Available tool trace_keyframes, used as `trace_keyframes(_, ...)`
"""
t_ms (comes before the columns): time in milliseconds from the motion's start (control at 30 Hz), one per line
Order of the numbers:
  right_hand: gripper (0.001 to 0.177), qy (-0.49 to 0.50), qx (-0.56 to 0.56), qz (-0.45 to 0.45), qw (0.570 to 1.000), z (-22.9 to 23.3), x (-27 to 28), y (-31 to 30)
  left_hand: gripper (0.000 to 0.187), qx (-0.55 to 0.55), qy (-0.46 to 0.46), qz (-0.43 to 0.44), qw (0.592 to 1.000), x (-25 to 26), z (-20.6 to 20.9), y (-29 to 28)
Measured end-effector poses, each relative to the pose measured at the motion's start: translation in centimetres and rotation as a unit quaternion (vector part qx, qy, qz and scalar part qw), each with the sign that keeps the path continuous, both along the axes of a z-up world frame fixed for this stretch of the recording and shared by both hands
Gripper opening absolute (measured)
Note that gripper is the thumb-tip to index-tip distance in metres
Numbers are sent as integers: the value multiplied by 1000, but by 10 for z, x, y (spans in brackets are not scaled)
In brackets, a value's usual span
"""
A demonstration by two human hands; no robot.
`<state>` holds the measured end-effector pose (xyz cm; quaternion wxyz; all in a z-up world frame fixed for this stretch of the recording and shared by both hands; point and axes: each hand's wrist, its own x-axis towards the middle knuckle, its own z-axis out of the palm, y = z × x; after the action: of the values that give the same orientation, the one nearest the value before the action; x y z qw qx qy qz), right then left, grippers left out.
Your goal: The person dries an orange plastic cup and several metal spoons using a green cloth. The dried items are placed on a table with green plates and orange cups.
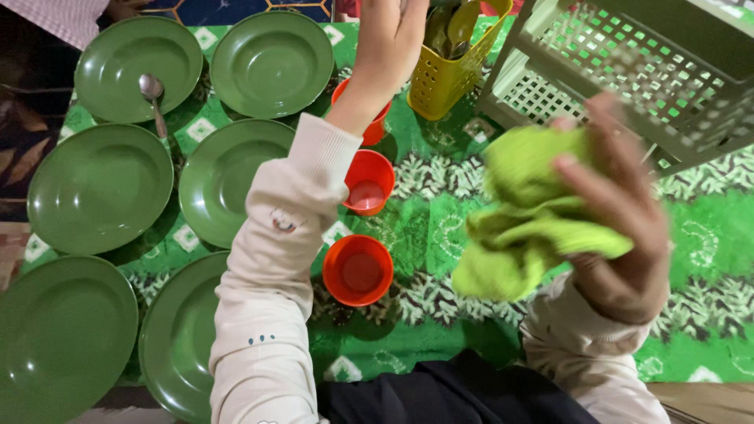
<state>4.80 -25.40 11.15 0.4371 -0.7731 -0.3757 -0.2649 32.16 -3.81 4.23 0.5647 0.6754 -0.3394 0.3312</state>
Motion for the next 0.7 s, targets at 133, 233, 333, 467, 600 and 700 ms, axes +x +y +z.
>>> trace_keyframes(133,57,-74,187,-93,975,-9,14,5,22,28,0,-27,999,-90,58,24)
trace_keyframes(233,71,-67,304,-83,947,-18,26,13,13,54,-3,-110,992,-159,92,36)
trace_keyframes(333,82,-56,362,-40,930,-32,40,22,16,63,58,-201,976,-202,103,32)
trace_keyframes(467,86,52,356,7,933,-47,33,42,25,75,73,-224,969,-234,92,33)
trace_keyframes(600,73,180,309,76,931,-48,12,56,28,65,10,-175,982,-243,76,31)
trace_keyframes(700,56,227,273,36,934,-42,-6,58,35,55,-6,-148,987,-249,64,38)
